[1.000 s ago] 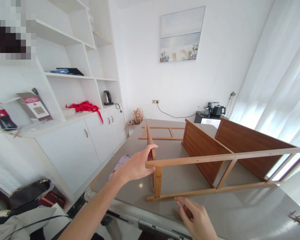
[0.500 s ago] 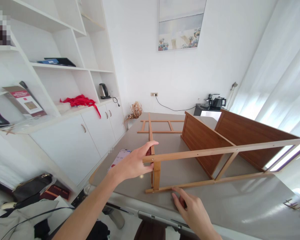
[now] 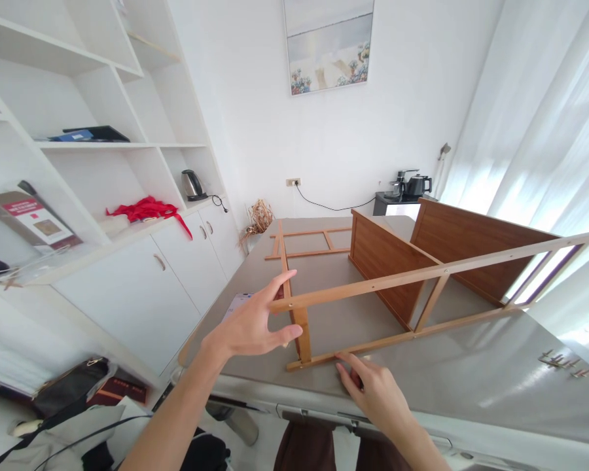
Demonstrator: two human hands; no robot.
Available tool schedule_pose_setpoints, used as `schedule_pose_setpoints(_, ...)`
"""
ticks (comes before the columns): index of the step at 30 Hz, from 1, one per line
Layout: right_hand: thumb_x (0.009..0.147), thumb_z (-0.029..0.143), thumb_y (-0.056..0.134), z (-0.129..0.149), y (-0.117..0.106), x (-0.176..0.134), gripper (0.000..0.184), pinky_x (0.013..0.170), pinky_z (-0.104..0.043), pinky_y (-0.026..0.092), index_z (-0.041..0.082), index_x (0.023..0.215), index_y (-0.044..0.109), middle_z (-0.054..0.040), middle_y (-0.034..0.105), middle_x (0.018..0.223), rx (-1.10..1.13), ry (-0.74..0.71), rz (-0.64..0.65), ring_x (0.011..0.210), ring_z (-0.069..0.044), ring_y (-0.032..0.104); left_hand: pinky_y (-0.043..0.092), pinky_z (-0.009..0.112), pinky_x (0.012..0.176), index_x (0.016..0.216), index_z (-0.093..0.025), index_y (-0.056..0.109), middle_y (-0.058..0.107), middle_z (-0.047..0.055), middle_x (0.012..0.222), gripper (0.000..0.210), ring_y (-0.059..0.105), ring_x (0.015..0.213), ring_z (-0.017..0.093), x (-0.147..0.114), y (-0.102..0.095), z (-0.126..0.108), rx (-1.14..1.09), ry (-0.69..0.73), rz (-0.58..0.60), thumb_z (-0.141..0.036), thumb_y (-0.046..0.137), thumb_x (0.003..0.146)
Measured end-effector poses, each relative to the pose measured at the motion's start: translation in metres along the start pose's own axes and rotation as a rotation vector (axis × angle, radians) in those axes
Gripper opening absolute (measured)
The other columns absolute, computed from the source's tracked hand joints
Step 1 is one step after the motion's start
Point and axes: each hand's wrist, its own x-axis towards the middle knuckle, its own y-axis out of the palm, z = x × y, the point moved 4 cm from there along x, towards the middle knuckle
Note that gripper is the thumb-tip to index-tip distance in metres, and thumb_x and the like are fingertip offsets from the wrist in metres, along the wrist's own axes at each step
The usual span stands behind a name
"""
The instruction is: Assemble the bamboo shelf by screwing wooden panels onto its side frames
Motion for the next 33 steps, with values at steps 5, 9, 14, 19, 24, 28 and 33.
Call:
schedule_pose_setpoints(5, 0.102, 0.033, 0.044, 0.002, -0.002, 0.001, 0.027, 0.062, -0.024, 0.039, 0.025, 0.117, 0.064, 0.0024, 0.065, 0.070, 0.014, 0.015, -0.004, 0.058, -0.013, 0.060, 0.049, 0.040, 0.094, 0.145, -0.029, 0.034, 0.059, 0.008, 0.130, 0.060, 0.061, 0.106, 0.024, 0.003, 0.005, 0.002, 0.034, -0.060, -0.124, -0.048, 0.056, 0.092)
schedule_pose_setpoints(9, 0.101, 0.032, 0.044, 0.004, -0.004, 0.001, 0.026, 0.062, -0.024, 0.039, 0.026, 0.117, 0.064, 0.0030, 0.066, 0.070, 0.016, 0.031, 0.005, 0.059, -0.014, 0.060, 0.049, 0.033, 0.088, 0.136, -0.029, 0.046, 0.062, 0.004, 0.119, 0.046, 0.060, 0.095, 0.019, 0.006, 0.006, 0.001, 0.015, 0.037, -0.200, -0.043, 0.057, 0.093)
schedule_pose_setpoints(14, 0.101, 0.031, 0.045, 0.005, -0.005, 0.002, 0.024, 0.062, -0.023, 0.038, 0.027, 0.116, 0.063, 0.0034, 0.065, 0.071, 0.035, 0.052, 0.027, 0.058, -0.013, 0.059, 0.050, 0.033, 0.084, 0.125, -0.027, 0.059, 0.055, 0.005, 0.100, 0.035, 0.056, 0.092, 0.019, 0.009, 0.008, 0.003, 0.075, 0.185, -0.365, -0.039, 0.058, 0.092)
schedule_pose_setpoints(19, 0.100, 0.030, 0.045, 0.006, -0.006, 0.003, 0.024, 0.061, -0.023, 0.038, 0.027, 0.116, 0.064, 0.0035, 0.064, 0.069, 0.011, 0.055, 0.015, 0.057, -0.012, 0.059, 0.030, 0.057, 0.114, 0.100, -0.022, 0.062, 0.044, 0.011, 0.139, 0.036, 0.033, 0.138, 0.033, 0.020, 0.019, 0.005, 0.050, 0.352, -0.546, -0.055, 0.051, 0.092)
schedule_pose_setpoints(24, 0.100, 0.029, 0.047, 0.009, -0.008, 0.004, 0.023, 0.058, -0.022, 0.040, 0.026, 0.113, 0.065, 0.0038, 0.063, 0.066, -0.010, 0.038, -0.004, 0.055, -0.012, 0.059, 0.034, 0.059, 0.110, 0.089, -0.023, 0.045, 0.059, 0.008, 0.099, 0.055, 0.055, 0.113, 0.028, 0.035, 0.038, 0.012, -0.144, 0.405, -0.599, -0.076, 0.034, 0.088)
schedule_pose_setpoints(28, 0.100, 0.031, 0.046, 0.008, -0.005, 0.006, 0.023, 0.055, -0.020, 0.043, 0.025, 0.112, 0.065, 0.0043, 0.062, 0.062, -0.037, -0.005, -0.036, 0.052, -0.011, 0.060, 0.037, 0.059, 0.105, 0.078, -0.024, 0.038, 0.046, 0.000, 0.075, 0.064, 0.051, 0.076, 0.020, 0.043, 0.043, 0.014, -0.216, 0.387, -0.646, -0.087, 0.027, 0.080)
schedule_pose_setpoints(33, 0.100, 0.032, 0.047, -0.003, 0.007, 0.006, 0.026, 0.050, -0.016, 0.048, 0.022, 0.112, 0.067, 0.0031, 0.064, 0.060, -0.077, -0.139, -0.107, 0.047, -0.010, 0.062, 0.039, 0.058, 0.103, 0.079, -0.024, 0.036, 0.043, -0.002, 0.073, 0.068, 0.045, 0.070, 0.017, 0.053, 0.036, 0.007, -0.227, 0.477, -0.599, -0.091, 0.028, 0.075)
